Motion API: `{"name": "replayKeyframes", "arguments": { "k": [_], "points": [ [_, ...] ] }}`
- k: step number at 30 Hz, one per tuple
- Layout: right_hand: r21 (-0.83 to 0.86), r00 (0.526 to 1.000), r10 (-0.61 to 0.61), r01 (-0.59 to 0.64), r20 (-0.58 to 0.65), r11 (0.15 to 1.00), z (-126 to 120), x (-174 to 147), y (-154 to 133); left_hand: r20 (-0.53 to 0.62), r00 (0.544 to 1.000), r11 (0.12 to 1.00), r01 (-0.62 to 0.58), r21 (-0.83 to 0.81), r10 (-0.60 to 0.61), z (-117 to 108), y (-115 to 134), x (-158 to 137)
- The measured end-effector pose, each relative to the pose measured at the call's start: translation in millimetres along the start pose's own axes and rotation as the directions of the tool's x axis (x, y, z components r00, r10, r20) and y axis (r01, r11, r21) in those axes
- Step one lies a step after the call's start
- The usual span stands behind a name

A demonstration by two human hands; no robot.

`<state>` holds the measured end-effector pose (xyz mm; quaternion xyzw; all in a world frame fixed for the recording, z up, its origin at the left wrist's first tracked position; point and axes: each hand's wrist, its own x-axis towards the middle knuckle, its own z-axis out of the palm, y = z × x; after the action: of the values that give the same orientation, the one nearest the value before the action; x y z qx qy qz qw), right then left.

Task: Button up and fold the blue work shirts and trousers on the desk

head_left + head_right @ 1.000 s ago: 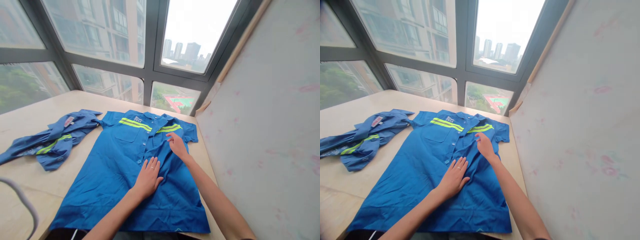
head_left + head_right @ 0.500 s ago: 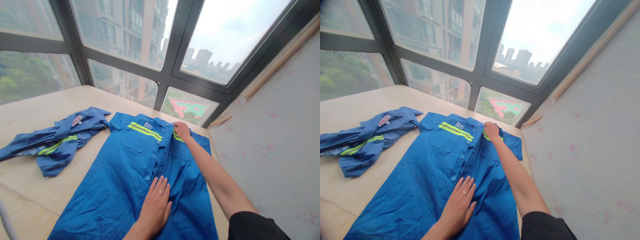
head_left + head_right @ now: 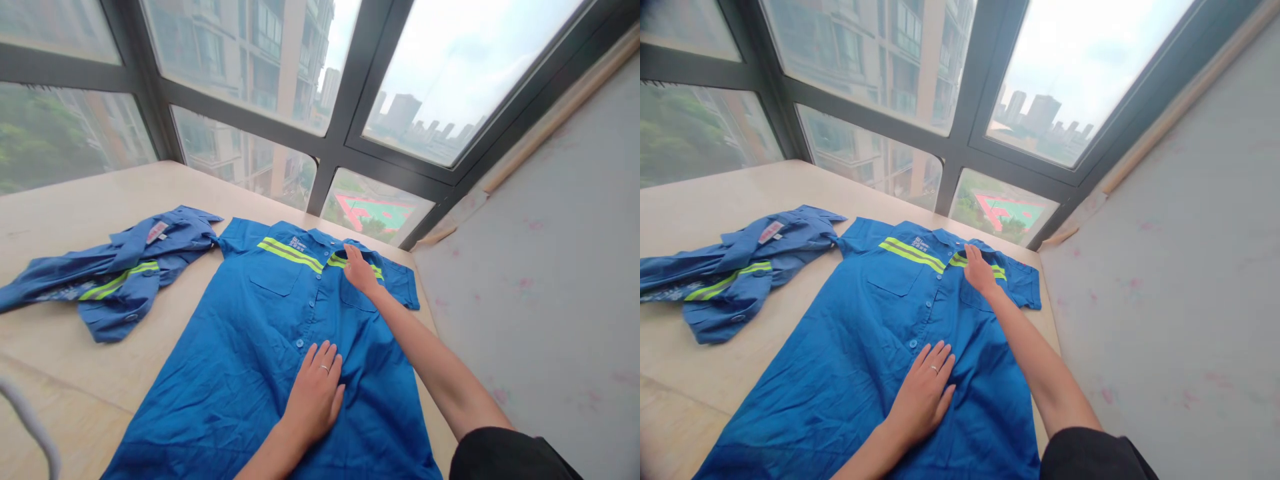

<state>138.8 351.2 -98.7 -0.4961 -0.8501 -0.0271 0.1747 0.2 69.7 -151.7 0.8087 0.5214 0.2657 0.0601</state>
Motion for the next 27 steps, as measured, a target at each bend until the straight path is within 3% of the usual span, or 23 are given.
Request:
{"name": "replayKeyframes", "arguments": {
  "k": [2,4,6,8,11,21,27],
  "points": [
    [-0.028,0.995,0.067,-0.07,-0.074,0.997,-8,-18,18,-0.008,1.0,1.0,-0.004,-0.005,0.004,1,-1,0],
    [-0.077,0.985,0.155,-0.16,-0.073,0.984,-11,-38,43,-0.009,1.0,1.0,-0.011,0.005,0.012,0,-1,1],
    [-0.135,0.959,0.284,-0.281,0.006,0.95,-10,-61,69,-0.008,1.0,0.999,-0.022,0.026,0.023,-1,-1,1],
    [-0.178,0.897,0.422,-0.397,0.131,0.9,-6,-83,94,-0.004,0.999,0.998,-0.039,0.051,0.04,-2,-1,2],
    [-0.221,0.823,0.52,-0.476,0.229,0.851,2,-104,120,0.002,0.997,0.995,-0.073,0.074,0.073,-3,-3,2],
    [-0.284,0.859,0.451,-0.382,0.242,0.879,8,-96,151,0.023,0.997,0.988,-0.08,0.134,0.077,1,-2,5],
    [-0.409,0.893,0.403,-0.297,0.201,0.863,-8,-89,148,0.05,0.998,0.994,-0.031,0.107,0.026,11,8,25]
  ]
}}
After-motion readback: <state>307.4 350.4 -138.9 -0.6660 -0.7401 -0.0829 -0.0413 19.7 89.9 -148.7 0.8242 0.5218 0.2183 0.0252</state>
